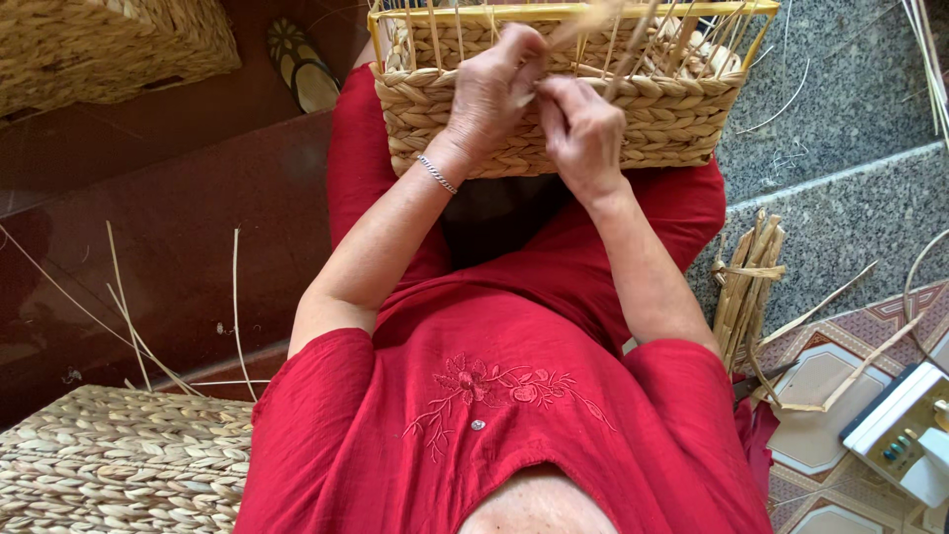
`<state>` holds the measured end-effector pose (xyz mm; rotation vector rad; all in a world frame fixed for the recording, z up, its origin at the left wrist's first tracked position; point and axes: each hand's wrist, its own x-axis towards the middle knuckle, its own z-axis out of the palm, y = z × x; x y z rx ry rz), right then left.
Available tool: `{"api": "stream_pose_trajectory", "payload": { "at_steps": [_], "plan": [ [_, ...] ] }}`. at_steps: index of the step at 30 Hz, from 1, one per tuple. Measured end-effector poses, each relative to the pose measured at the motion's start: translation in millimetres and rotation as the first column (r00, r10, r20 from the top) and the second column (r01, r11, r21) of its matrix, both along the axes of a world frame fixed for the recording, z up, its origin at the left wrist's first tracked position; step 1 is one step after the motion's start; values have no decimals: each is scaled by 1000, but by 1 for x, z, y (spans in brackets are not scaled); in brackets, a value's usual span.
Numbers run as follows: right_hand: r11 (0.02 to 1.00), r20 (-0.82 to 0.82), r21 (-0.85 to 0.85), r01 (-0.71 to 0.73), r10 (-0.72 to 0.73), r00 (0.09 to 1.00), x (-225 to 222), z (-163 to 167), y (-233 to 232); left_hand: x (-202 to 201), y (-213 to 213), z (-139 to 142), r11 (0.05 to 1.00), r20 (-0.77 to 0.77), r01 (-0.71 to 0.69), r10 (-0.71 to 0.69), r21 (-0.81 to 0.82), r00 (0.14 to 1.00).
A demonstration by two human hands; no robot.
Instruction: The person sits on stairs weaving a water hyacinth basket around a wooden frame, threading and pulling long woven strands over and under the rim to build up the basket wall, tucking the ends in and rotating the basket as they work.
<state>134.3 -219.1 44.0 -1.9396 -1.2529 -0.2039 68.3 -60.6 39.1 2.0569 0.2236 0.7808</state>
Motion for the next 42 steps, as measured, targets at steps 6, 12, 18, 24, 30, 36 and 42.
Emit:
{"api": "stream_pose_trajectory", "payload": {
  "at_steps": [6,12,18,24,30,36,42],
  "plan": [
    [856,337,-436,277,-130,932,4,24,-31,-13,-3,5,948,34,115,-131,296,991],
    [415,480,-739,531,-228,847,24,40,-110,-6,-14,3,954,-46,-23,39,300,998],
    [766,87,-389,512,-523,848,37,35,-125,-18,-13,-4,938,-2,3,-2,345,1000],
    [961,552,-190,203,-66,831,29,18,-51,-26,-10,0,919,25,52,-67,390,997],
    [937,516,-218,274,-128,847,41,8,-11,-32,-8,3,886,52,77,-113,458,992],
    [886,404,-373,275,-112,908,35,-5,-38,-1,-2,-11,949,-127,104,-69,296,990],
    [743,129,-612,271,-244,961,30,22,-111,16,-9,-15,919,-132,-53,113,391,985]
  ]
}}
